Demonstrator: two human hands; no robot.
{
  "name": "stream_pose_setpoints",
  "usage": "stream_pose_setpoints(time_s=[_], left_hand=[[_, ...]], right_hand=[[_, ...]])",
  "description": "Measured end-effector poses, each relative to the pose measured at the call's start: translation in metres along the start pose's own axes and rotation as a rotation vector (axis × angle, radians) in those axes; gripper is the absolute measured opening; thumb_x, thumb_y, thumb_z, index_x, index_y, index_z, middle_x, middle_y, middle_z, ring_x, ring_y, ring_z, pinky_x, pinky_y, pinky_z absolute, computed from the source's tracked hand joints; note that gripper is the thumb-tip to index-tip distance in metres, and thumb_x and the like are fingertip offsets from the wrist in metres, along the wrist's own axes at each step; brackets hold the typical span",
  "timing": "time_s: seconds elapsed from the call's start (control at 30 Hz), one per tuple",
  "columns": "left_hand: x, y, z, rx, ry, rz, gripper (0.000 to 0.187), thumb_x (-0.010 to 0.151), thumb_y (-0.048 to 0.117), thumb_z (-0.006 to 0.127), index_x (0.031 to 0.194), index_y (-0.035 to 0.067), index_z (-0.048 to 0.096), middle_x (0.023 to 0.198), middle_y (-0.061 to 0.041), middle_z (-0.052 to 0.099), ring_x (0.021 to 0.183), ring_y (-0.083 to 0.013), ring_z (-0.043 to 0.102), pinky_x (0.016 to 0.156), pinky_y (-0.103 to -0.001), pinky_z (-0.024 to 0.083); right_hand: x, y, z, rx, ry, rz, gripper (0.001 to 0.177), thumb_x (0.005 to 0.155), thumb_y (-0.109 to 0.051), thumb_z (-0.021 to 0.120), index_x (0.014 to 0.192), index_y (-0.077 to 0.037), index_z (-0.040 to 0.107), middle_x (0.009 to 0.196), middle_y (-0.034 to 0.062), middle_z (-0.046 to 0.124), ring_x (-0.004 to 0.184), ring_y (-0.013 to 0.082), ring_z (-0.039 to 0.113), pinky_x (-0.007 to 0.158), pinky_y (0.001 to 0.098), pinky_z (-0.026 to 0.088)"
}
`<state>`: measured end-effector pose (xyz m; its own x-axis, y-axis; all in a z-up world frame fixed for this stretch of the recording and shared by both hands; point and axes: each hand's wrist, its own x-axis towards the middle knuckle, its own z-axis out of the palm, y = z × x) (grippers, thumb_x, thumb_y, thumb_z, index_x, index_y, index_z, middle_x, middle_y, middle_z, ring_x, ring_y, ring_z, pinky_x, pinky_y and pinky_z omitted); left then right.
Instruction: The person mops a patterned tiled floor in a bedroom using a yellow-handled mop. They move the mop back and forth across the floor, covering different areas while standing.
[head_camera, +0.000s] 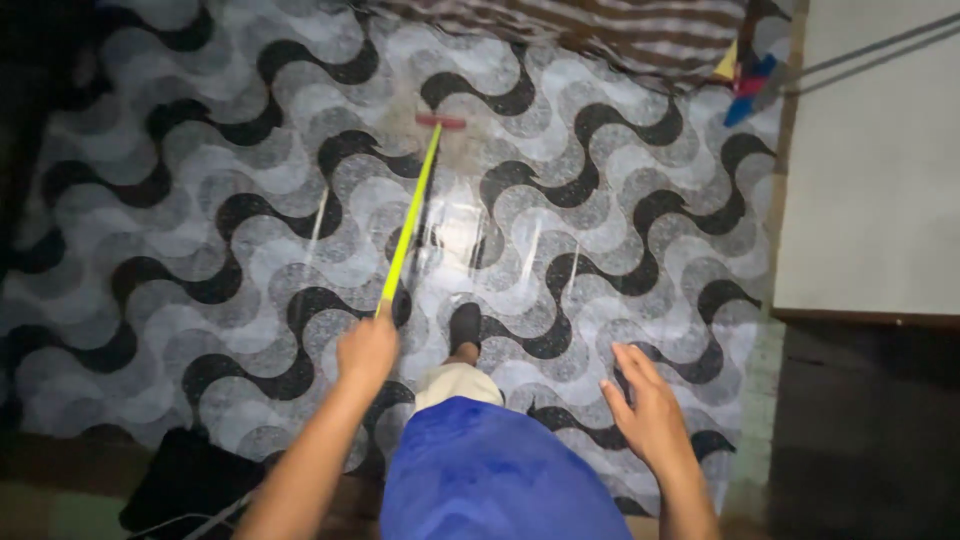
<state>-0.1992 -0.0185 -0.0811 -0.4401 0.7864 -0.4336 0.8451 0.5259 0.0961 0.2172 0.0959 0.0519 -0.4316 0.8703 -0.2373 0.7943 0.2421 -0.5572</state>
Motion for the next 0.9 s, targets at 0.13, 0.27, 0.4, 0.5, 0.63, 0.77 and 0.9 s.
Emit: stream_pose_setpoints(time_s=[0.13, 0.27, 0.4, 0.5, 0.63, 0.77, 0.9], left_hand=[[-0.116, -0.026, -0.002, -0.055, -0.135, -0.139, 0.047, 0.100, 0.030, 0.040, 0.146, 0.027, 0.050, 0.088, -0.015, 0.075, 0.083, -0.0446, 0.074, 0.070, -0.059, 0.057], [-0.203, -0.028, -0.025, -0.058, -0.249, -0.287, 0.047, 0.103, 0.040, 0.038, 0.149, 0.037, 0.044, 0.092, -0.015, 0.077, 0.092, -0.0419, 0.075, 0.083, -0.057, 0.058], [-0.212, -0.037, -0.025, -0.033, -0.370, -0.379, 0.052, 0.099, 0.043, 0.041, 0.150, 0.046, 0.037, 0.106, -0.014, 0.076, 0.103, -0.0398, 0.074, 0.091, -0.054, 0.056], [-0.175, -0.039, -0.026, -0.032, -0.298, -0.292, 0.048, 0.100, 0.041, 0.040, 0.148, 0.038, 0.042, 0.097, -0.012, 0.078, 0.097, -0.0399, 0.075, 0.085, -0.056, 0.056], [-0.081, -0.034, -0.064, -0.083, -0.231, -0.155, 0.048, 0.097, 0.022, 0.039, 0.143, 0.018, 0.050, 0.104, -0.017, 0.075, 0.099, -0.0447, 0.073, 0.086, -0.058, 0.057], [0.068, -0.046, -0.053, -0.049, -0.098, -0.003, 0.044, 0.096, 0.017, 0.041, 0.138, 0.011, 0.052, 0.095, -0.018, 0.077, 0.090, -0.0436, 0.075, 0.077, -0.057, 0.058], [0.208, -0.044, -0.060, -0.013, 0.001, 0.012, 0.029, 0.099, 0.022, 0.043, 0.121, 0.013, 0.062, 0.102, -0.011, 0.076, 0.096, -0.0367, 0.076, 0.079, -0.050, 0.059]], right_hand=[[0.004, 0.000, 0.023, 0.032, -0.076, 0.003, 0.059, 0.093, -0.033, 0.068, 0.148, -0.016, 0.055, 0.156, 0.0126, 0.051, 0.146, 0.0266, 0.046, 0.119, 0.0375, 0.035], [0.009, 0.001, 0.054, 0.096, -0.082, -0.163, 0.055, 0.093, -0.027, 0.067, 0.144, -0.009, 0.057, 0.149, 0.0101, 0.058, 0.139, 0.0245, 0.053, 0.118, 0.0364, 0.036], [0.008, -0.020, 0.061, 0.105, -0.090, -0.159, 0.056, 0.094, -0.028, 0.067, 0.145, -0.009, 0.056, 0.149, 0.0100, 0.058, 0.141, 0.0274, 0.051, 0.116, 0.0392, 0.037], [0.005, -0.029, 0.061, 0.094, -0.125, -0.050, 0.058, 0.095, -0.031, 0.065, 0.148, -0.013, 0.053, 0.153, 0.0073, 0.054, 0.144, 0.0255, 0.048, 0.117, 0.0393, 0.036], [0.008, -0.018, 0.074, 0.120, -0.077, 0.058, 0.060, 0.092, -0.033, 0.067, 0.149, -0.016, 0.054, 0.155, 0.0092, 0.053, 0.145, 0.0252, 0.048, 0.120, 0.0387, 0.034], [0.021, -0.036, 0.076, 0.122, 0.006, 0.121, 0.057, 0.090, -0.029, 0.068, 0.143, -0.012, 0.060, 0.150, 0.0089, 0.059, 0.141, 0.0230, 0.054, 0.118, 0.0339, 0.036], [0.039, -0.079, 0.072, 0.080, -0.131, 0.438, 0.061, 0.093, -0.037, 0.063, 0.152, -0.025, 0.051, 0.160, 0.0036, 0.045, 0.149, 0.0225, 0.042, 0.119, 0.0390, 0.037]])
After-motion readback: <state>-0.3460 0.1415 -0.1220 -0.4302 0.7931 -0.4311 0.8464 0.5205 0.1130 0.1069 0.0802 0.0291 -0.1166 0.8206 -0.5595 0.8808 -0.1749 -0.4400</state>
